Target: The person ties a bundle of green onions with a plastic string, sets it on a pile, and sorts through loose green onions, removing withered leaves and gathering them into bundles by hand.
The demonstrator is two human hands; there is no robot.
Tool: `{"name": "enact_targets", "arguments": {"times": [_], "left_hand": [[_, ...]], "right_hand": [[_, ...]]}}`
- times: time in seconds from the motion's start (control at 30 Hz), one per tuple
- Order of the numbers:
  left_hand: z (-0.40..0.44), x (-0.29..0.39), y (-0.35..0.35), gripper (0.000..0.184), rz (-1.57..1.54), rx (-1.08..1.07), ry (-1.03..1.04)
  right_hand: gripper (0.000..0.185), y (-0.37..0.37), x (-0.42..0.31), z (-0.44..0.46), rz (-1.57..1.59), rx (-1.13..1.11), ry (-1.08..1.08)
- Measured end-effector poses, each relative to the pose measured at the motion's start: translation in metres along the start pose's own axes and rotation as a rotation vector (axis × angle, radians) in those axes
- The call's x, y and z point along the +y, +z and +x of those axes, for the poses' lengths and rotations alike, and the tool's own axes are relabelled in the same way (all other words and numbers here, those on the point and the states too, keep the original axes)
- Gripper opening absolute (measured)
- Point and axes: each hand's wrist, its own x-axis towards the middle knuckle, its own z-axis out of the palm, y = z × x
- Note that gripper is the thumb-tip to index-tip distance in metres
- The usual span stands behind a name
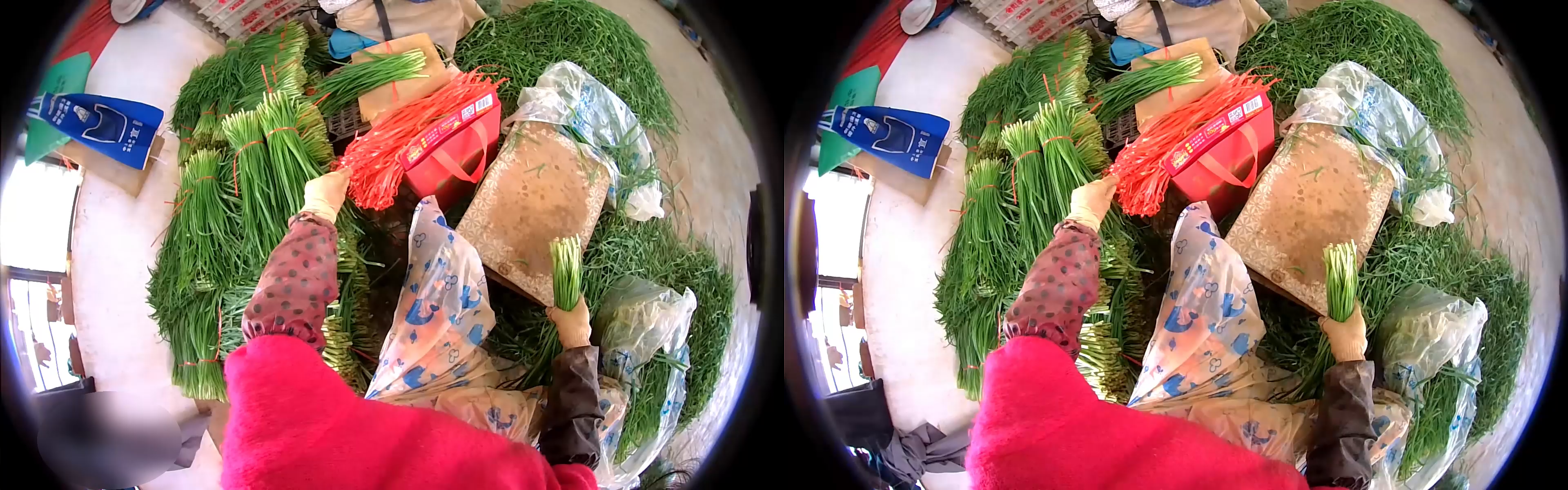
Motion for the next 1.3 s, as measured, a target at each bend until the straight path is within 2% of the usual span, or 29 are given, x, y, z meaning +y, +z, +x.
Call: {"name": "enact_targets", "arguments": {"times": [0.07, 0.1, 0.13, 0.23, 0.3, 0.33, 0.37, 0.4, 0.43, 0.47, 0.5, 0.53, 0.63, 0.7, 0.73, 0.77, 0.8, 0.83, 0.87, 0.93, 0.97, 1.0, 1.03, 1.07, 1.17, 1.27, 1.3], "left_hand": [[-0.005, 0.001, -0.015, 0.028, 0.029, -0.008, -0.041], [-0.009, 0.000, -0.024, 0.025, 0.056, -0.013, -0.085], [-0.014, -0.004, -0.032, 0.025, 0.077, 0.006, -0.080], [-0.041, -0.002, -0.084, 0.022, 0.107, -0.015, -0.040], [-0.057, -0.039, -0.097, 0.027, 0.200, -0.026, 0.253], [-0.071, -0.033, -0.133, 0.027, 0.202, -0.087, 0.279], [-0.080, -0.006, -0.181, 0.018, 0.286, -0.337, 0.085], [-0.081, 0.012, -0.219, 0.015, 0.321, -0.508, -0.074], [-0.087, -0.018, -0.227, 0.018, 0.484, -0.470, -0.076], [-0.096, -0.026, -0.252, 0.017, 0.383, -0.299, -0.111], [-0.092, -0.036, -0.270, 0.017, 0.441, -0.244, -0.035], [-0.082, -0.020, -0.290, 0.016, 0.560, -0.219, -0.028], [-0.042, 0.067, -0.303, 0.010, 0.464, 0.069, 0.455], [0.002, 0.145, -0.284, 0.011, 0.490, 0.032, 0.703], [0.027, 0.182, -0.263, 0.011, 0.532, -0.026, 0.781], [0.051, 0.217, -0.238, 0.014, 0.494, -0.024, 0.896], [0.080, 0.242, -0.200, 0.016, 0.362, 0.007, 1.032], [0.095, 0.282, -0.175, 0.013, 0.275, 0.031, 1.081], [0.118, 0.314, -0.144, 0.012, 0.250, -0.032, 1.080], [0.156, 0.378, -0.082, 0.015, 0.314, -0.231, 0.987], [0.169, 0.402, -0.061, 0.020, 0.249, -0.327, 0.933], [0.192, 0.418, -0.027, 0.032, 0.292, -0.416, 0.933], [0.203, 0.429, -0.010, 0.033, 0.292, -0.476, 0.895], [0.212, 0.438, 0.001, 0.034, 0.277, -0.499, 0.839], [0.222, 0.452, 0.013, 0.036, 0.167, -0.470, 0.632], [0.205, 0.435, 0.017, 0.039, -0.051, -0.294, 0.438], [0.196, 0.421, 0.028, 0.040, -0.111, -0.233, 0.414]], "right_hand": [[0.047, 0.000, 0.002, 0.002, 0.031, -0.012, 0.008], [0.053, -0.001, 0.002, 0.003, 0.031, -0.040, 0.027], [0.059, 0.000, 0.001, 0.004, 0.030, -0.069, 0.046], [0.058, 0.005, 0.012, 0.011, 0.022, -0.055, 0.077], [0.057, 0.005, 0.012, 0.011, 0.080, -0.055, 0.084], [0.058, 0.005, 0.016, 0.013, 0.096, -0.066, 0.009], [0.058, 0.000, 0.021, 0.013, 0.107, -0.061, -0.056], [0.059, -0.005, 0.020, 0.013, 0.121, -0.078, -0.031], [0.059, -0.008, 0.018, 0.012, 0.138, -0.094, -0.008], [0.060, -0.008, 0.024, 0.011, 0.213, -0.065, 0.031], [0.060, -0.004, 0.032, 0.017, 0.287, -0.048, 0.050], [0.060, 0.004, 0.043, 0.022, 0.330, -0.011, 0.047], [0.056, 0.002, 0.035, 0.021, 0.354, 0.045, 0.086], [0.052, 0.010, 0.044, 0.026, 0.468, 0.056, 0.032], [0.048, 0.006, 0.034, 0.020, 0.646, 0.036, 0.055], [0.046, 0.012, 0.042, 0.023, 0.686, 0.072, -0.003], [0.046, 0.013, 0.044, 0.023, 0.682, 0.057, 0.031], [0.046, 0.011, 0.043, 0.023, 0.678, 0.042, 0.064], [0.044, 0.008, 0.040, 0.019, 0.628, 0.061, 0.075], [0.046, -0.003, 0.032, 0.009, 0.670, -0.001, 0.144], [0.047, -0.005, 0.032, 0.006, 0.711, -0.045, 0.173], [0.047, -0.003, 0.036, 0.005, 0.673, -0.040, 0.122], [0.048, 0.012, 0.056, 0.008, 0.638, -0.003, 0.038], [0.050, 0.007, 0.049, 0.010, 0.692, -0.064, 0.108], [0.055, -0.006, 0.035, 0.009, 0.703, -0.153, 0.243], [0.056, -0.004, 0.037, 0.016, 0.726, -0.116, 0.219], [0.063, -0.003, 0.043, 0.026, 0.697, -0.166, 0.271]]}}
